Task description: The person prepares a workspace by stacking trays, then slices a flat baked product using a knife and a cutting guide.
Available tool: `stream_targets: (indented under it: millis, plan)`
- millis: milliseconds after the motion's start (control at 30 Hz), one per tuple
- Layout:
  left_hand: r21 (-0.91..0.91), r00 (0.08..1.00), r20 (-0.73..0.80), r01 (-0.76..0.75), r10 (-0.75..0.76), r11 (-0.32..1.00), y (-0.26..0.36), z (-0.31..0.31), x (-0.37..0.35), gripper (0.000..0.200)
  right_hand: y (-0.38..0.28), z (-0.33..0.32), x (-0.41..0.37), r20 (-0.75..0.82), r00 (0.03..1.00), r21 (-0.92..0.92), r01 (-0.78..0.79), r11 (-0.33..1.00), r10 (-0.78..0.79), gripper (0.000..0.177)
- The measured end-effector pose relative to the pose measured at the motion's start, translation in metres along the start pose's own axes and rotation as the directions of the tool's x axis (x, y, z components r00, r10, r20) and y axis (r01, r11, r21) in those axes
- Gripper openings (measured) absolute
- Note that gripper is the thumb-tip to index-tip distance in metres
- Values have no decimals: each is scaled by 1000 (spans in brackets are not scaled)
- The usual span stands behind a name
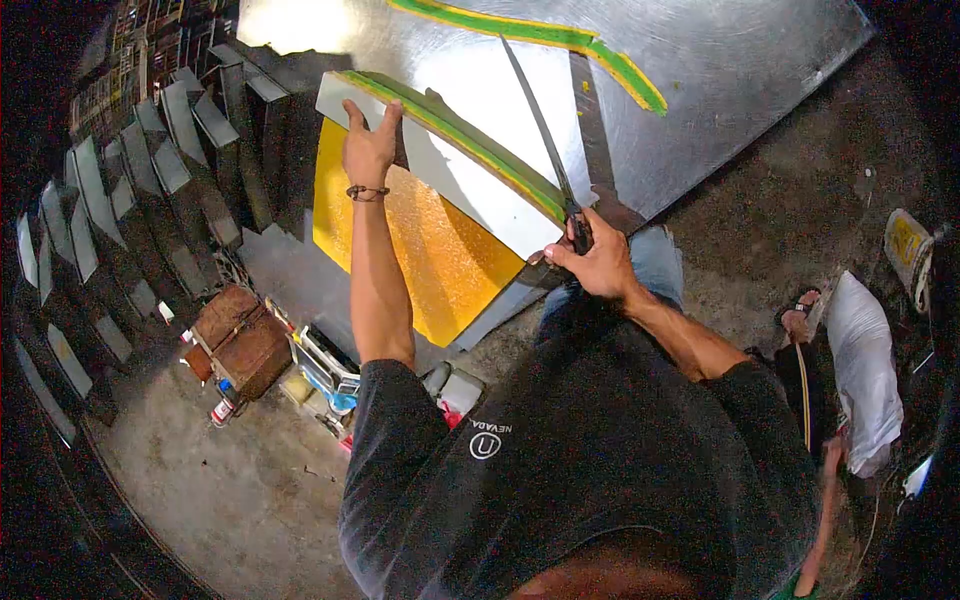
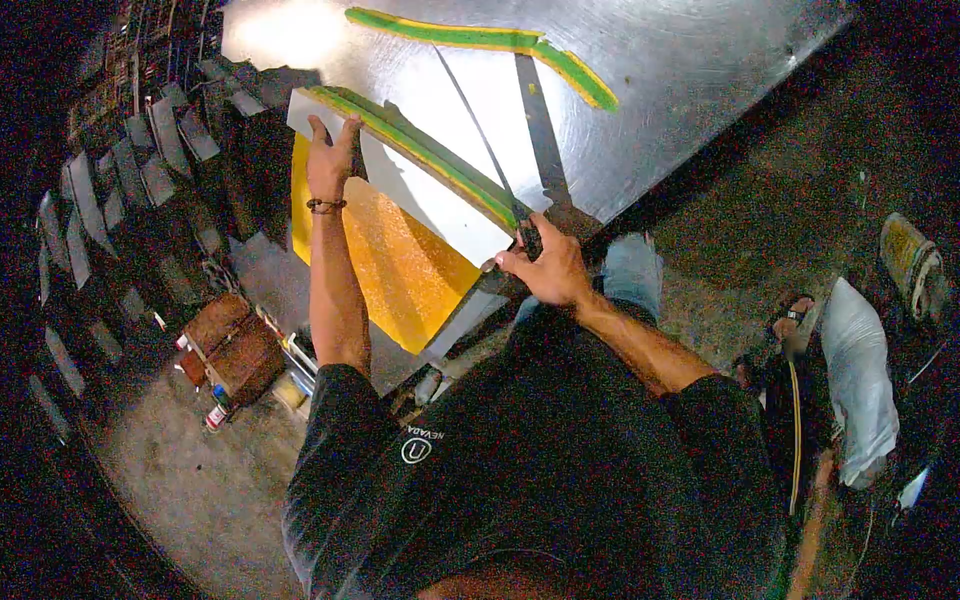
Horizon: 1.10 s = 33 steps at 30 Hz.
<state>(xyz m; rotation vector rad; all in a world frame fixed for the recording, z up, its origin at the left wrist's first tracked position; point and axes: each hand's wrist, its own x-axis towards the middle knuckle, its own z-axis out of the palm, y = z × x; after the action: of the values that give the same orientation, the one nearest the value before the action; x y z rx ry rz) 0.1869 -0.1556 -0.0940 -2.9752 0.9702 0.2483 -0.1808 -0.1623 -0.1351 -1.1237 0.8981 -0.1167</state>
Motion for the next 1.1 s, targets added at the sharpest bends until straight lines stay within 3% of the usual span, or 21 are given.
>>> stream_targets:
  millis: [133,233,300,333,433,500,633,767,1033,1100]
  plan:
    - [-31,999,40,29,-28,999,-4,0,3,114,6,2,1,-24,1000,-35,-1,999,0,43]
    - [-34,995,88,-39,42,999,-18,-3,7,120,-1,0,2,11,1000,-14,-18,1000,18,45]
    - [-302,877,481,157,8,940,-1,-34,-4,131,-10,-3,0,-6,1000,-80,23,997,-23,48]
    - [-267,867,498,168,-14,949,14,-45,-7,139,-12,-5,0,-3,1000,-82,30,996,-30,48]
    - [-259,873,488,141,3,955,10,-41,-5,138,-17,-8,1,21,999,-223,49,973,-45,49]
    - [-292,881,472,139,17,946,6,-38,-4,139,-23,-8,4,-66,921,-365,336,868,-384,36]
    - [-336,875,484,195,-8,921,8,-40,-7,140,-59,1,35,64,855,-364,500,786,-514,49]
    - [-370,883,469,180,16,911,3,-36,-5,140,-94,29,81,192,843,-359,537,763,-503,48]
    - [-317,890,456,151,11,936,1,-36,-4,143,-115,63,136,191,815,-306,579,755,-547,43]
    - [-365,891,452,141,43,920,-6,-32,-4,142,-113,44,126,211,878,-434,477,764,-429,42]
